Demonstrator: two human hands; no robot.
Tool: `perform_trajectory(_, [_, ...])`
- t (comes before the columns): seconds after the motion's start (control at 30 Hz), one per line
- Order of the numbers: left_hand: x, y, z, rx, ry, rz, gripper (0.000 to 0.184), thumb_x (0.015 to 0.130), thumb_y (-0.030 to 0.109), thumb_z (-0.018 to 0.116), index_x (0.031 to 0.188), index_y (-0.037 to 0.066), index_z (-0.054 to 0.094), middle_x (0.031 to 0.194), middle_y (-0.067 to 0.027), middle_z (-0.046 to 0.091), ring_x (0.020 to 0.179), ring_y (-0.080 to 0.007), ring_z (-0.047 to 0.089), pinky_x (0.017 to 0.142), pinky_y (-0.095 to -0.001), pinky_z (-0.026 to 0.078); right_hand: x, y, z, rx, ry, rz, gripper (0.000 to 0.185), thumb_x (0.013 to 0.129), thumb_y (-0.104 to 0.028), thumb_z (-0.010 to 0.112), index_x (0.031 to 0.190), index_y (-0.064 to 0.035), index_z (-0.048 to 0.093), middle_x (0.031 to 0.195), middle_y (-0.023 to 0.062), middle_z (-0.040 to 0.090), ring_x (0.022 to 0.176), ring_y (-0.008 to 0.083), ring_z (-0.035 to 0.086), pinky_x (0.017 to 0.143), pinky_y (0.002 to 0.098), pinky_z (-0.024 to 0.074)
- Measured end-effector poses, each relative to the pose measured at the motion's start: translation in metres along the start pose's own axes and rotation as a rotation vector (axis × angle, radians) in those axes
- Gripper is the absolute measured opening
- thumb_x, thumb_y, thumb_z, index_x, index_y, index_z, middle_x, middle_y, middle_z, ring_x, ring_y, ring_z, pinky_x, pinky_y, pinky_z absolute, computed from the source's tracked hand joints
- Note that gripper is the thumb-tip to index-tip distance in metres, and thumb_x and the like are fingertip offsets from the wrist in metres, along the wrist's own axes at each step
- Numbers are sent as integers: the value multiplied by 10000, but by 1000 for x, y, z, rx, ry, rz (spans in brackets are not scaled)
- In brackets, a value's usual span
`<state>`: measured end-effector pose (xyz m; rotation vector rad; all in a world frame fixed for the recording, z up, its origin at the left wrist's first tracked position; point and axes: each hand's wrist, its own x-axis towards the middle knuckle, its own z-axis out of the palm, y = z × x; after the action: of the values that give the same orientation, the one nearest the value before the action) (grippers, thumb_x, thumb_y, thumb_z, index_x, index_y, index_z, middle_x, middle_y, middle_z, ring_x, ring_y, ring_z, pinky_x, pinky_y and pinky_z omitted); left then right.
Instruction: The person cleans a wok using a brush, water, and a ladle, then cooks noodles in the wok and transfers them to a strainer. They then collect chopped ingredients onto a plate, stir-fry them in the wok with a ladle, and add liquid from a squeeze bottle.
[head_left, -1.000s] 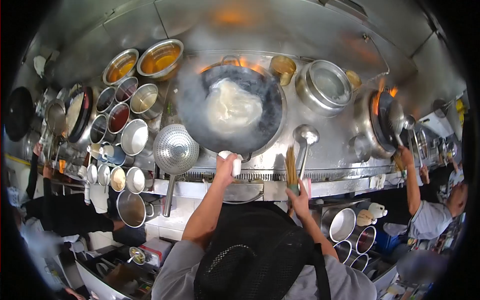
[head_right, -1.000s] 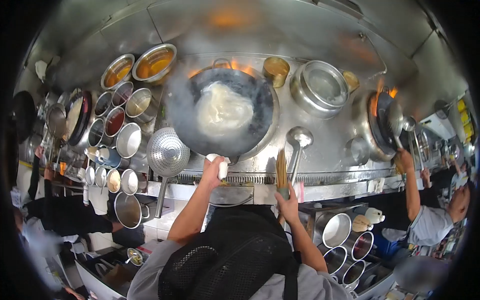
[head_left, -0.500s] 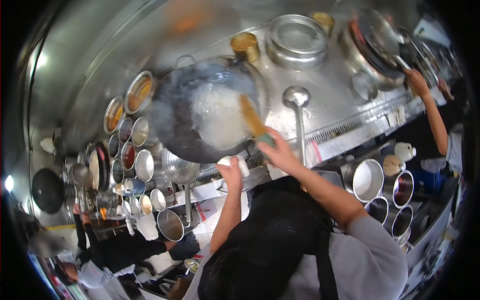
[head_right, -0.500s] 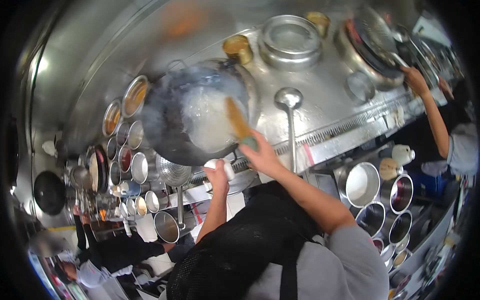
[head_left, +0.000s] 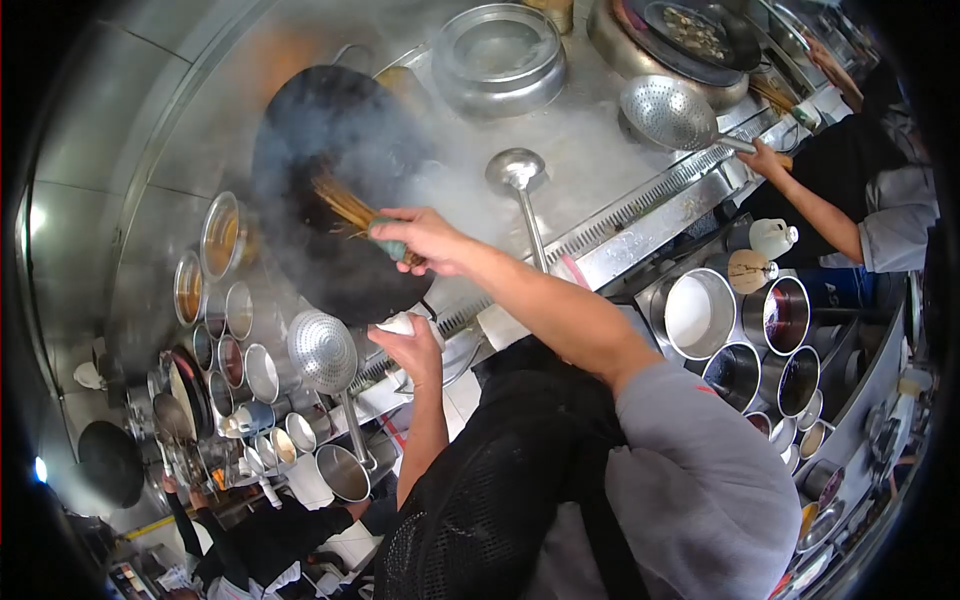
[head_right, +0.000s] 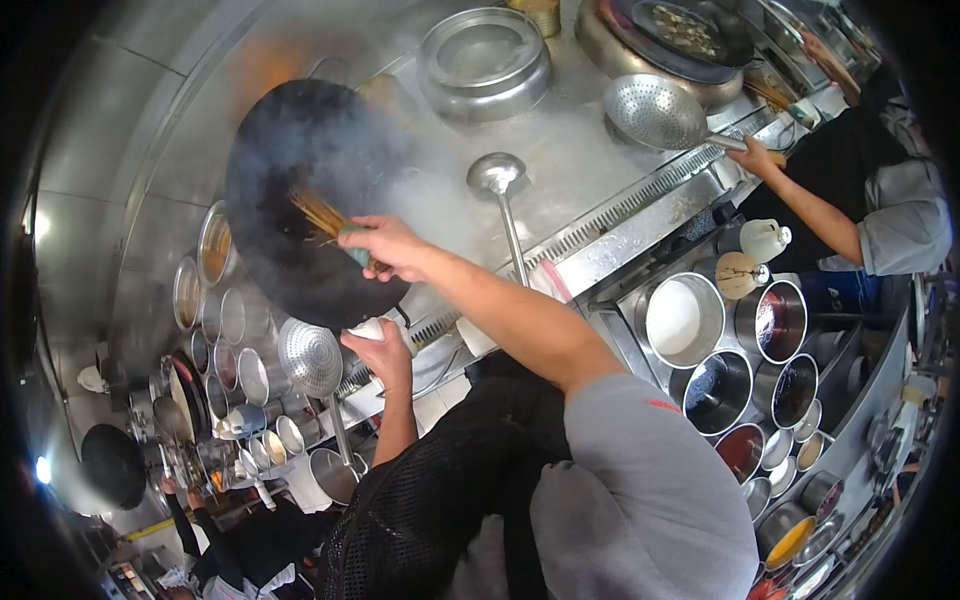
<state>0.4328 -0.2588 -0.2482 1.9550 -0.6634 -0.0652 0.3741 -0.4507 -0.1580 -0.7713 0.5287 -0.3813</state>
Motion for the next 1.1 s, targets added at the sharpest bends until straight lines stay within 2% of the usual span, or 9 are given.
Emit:
perform_trajectory(0.27, [18,-5,-5,294,-66,362,664,857,69,703,1402,-142,388,1208,-288,511,1151,-446,545,1034,-494,426,-42,-43,-37,241,-111,-11,813,945,-249,771,1612,-50,351,802,88,602,553,141,602,389,234,359])
perform_trajectory(0.33, [23,-9,-8,285,-80,343,663,859,70,703,1404,-143,390,1201,-286,509,1149,-450,544,1039,-488,425,-31,-4,-39,140,-85,-12,851,927,-252,785,1613,-22,336,844,112,645,653,194,661,474,300,479])
perform_trajectory(0.37, [27,-13,-10,264,-75,371,666,859,71,701,1406,-144,387,1209,-285,508,1150,-440,545,1043,-480,426,-19,46,-40,-316,-28,-450,850,911,-243,789,1611,-43,350,879,140,665,746,250,692,575,359,532])
perform_trajectory(0.43, [42,-15,-13,233,-60,409,669,859,72,699,1407,-145,383,1217,-285,507,1150,-429,546,1046,-472,426,-25,91,-40,-1017,-1,-758,836,893,-226,769,1611,-102,359,1000,194,682,922,361,720,776,459,583])
perform_trajectory(0.53, [52,-17,-23,84,-28,217,675,862,73,701,1418,-115,368,1251,-274,525,1147,-393,574,1024,-456,452,-49,76,-79,-1596,30,-112,747,927,-216,672,1601,-199,349,1172,245,627,1008,449,708,841,516,600])
perform_trajectory(0.6, [58,-27,-29,-7,-38,-32,612,885,91,684,1386,-95,384,1226,-237,545,1097,-331,590,998,-437,472,-12,58,-128,-1706,307,-10,711,950,-217,633,1597,-196,337,1209,235,598,961,448,715,806,509,611])
perform_trajectory(0.8, [72,-67,-25,-421,-44,-340,466,902,95,670,1272,-51,428,1182,-183,562,1045,-270,603,936,-394,508,24,-3,-110,-1761,662,-372,698,979,-263,644,1602,-200,337,1180,244,601,854,474,709,764,527,605])
perform_trajectory(0.93, [84,-97,-28,-684,-138,-623,364,892,87,662,1195,21,471,1012,-106,613,814,-195,642,680,-355,555,-23,61,-92,-1419,824,-498,721,990,-310,658,1614,-169,326,1175,298,605,914,525,673,784,583,565])
perform_trajectory(1.1, [84,-135,-11,-748,-254,-802,438,911,148,688,1236,22,423,1021,-115,618,801,-201,656,652,-357,565,-97,160,-81,-1408,810,-261,694,998,-314,649,1602,-147,351,1119,338,606,932,535,658,796,589,544])
